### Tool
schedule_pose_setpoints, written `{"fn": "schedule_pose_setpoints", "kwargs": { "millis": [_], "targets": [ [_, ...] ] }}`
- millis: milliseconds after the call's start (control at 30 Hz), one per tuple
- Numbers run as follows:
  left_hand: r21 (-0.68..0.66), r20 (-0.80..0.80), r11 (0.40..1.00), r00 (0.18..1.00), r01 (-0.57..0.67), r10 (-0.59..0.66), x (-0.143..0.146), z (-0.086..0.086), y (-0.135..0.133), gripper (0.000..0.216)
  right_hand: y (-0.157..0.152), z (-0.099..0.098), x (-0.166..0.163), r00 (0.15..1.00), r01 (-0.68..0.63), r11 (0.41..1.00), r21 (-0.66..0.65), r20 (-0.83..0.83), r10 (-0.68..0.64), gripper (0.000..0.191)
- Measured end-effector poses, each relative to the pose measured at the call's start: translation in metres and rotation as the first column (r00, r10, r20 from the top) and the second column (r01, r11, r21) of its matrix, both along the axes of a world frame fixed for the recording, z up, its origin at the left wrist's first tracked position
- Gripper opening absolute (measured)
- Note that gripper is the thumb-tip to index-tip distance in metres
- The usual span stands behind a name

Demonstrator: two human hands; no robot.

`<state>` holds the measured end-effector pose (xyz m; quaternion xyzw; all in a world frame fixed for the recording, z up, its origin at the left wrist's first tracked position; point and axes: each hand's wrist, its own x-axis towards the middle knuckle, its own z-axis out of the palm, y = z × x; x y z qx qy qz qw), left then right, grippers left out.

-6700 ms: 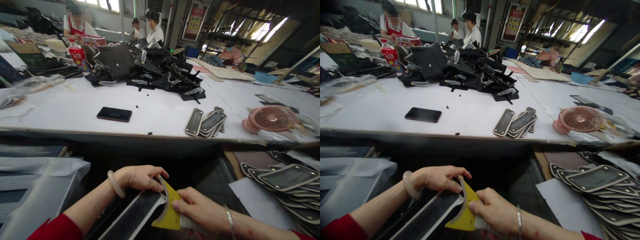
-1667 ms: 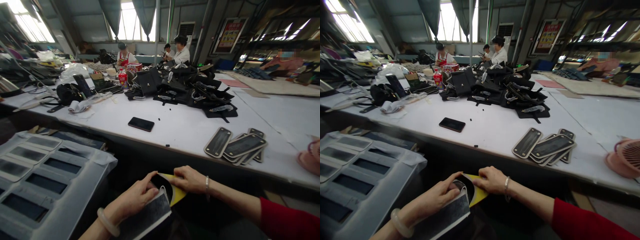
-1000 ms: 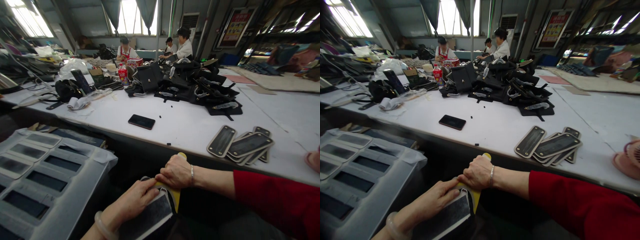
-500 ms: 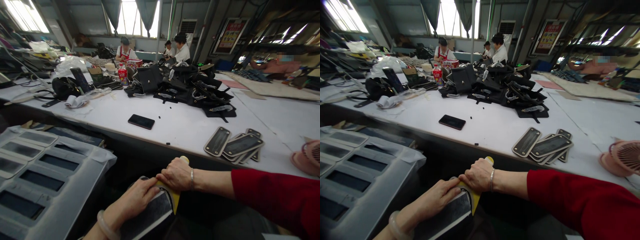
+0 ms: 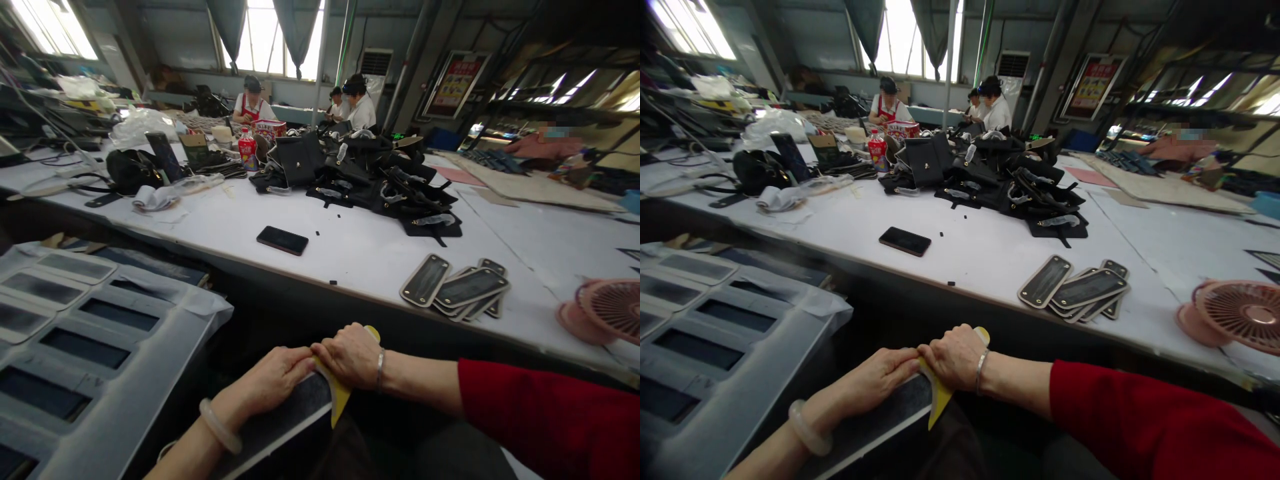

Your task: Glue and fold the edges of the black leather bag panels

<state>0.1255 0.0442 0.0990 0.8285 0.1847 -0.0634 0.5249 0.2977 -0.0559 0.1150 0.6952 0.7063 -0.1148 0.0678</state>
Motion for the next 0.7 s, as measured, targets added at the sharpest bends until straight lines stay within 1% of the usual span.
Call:
{"fn": "schedule_pose_setpoints", "kwargs": {
  "millis": [67, 167, 300, 400, 467, 600, 700],
  "targets": [
    [-0.055, -0.013, 0.998, 1.000, 0.013, -0.013, 0.001, 0.001, 0.005, 0.052, -0.003, 0.000, -0.004, 1.000, 0.017, 1.000, -0.001, -0.004, -0.017, 0.064],
    [-0.084, -0.008, 0.996, 1.000, 0.023, -0.024, 0.005, 0.006, 0.015, 0.058, -0.007, 0.001, -0.008, 0.999, 0.049, 0.999, -0.003, -0.005, -0.049, 0.068],
    [-0.108, -0.014, 0.994, 1.000, 0.017, -0.019, 0.017, 0.008, 0.026, 0.046, -0.011, 0.001, -0.010, 0.996, 0.088, 0.996, -0.012, -0.002, -0.088, 0.068],
    [-0.146, -0.015, 0.989, 1.000, 0.005, -0.007, 0.026, 0.001, 0.026, 0.035, -0.017, 0.000, -0.010, 0.993, 0.115, 0.993, -0.025, -0.009, -0.115, 0.065],
    [-0.180, 0.001, 0.984, 1.000, -0.002, 0.002, 0.032, -0.005, 0.023, 0.033, -0.021, 0.000, -0.010, 0.990, 0.137, 0.990, -0.037, -0.030, -0.138, 0.065],
    [-0.231, 0.025, 0.973, 1.000, -0.005, 0.011, 0.035, -0.016, 0.018, 0.036, -0.030, -0.005, -0.009, 0.967, 0.210, 0.976, -0.061, -0.137, -0.216, 0.066],
    [-0.236, 0.023, 0.972, 1.000, -0.006, 0.012, 0.031, -0.019, 0.016, 0.039, -0.038, -0.014, -0.007, 0.901, 0.307, 0.947, -0.090, -0.294, -0.320, 0.070]
  ]
}}
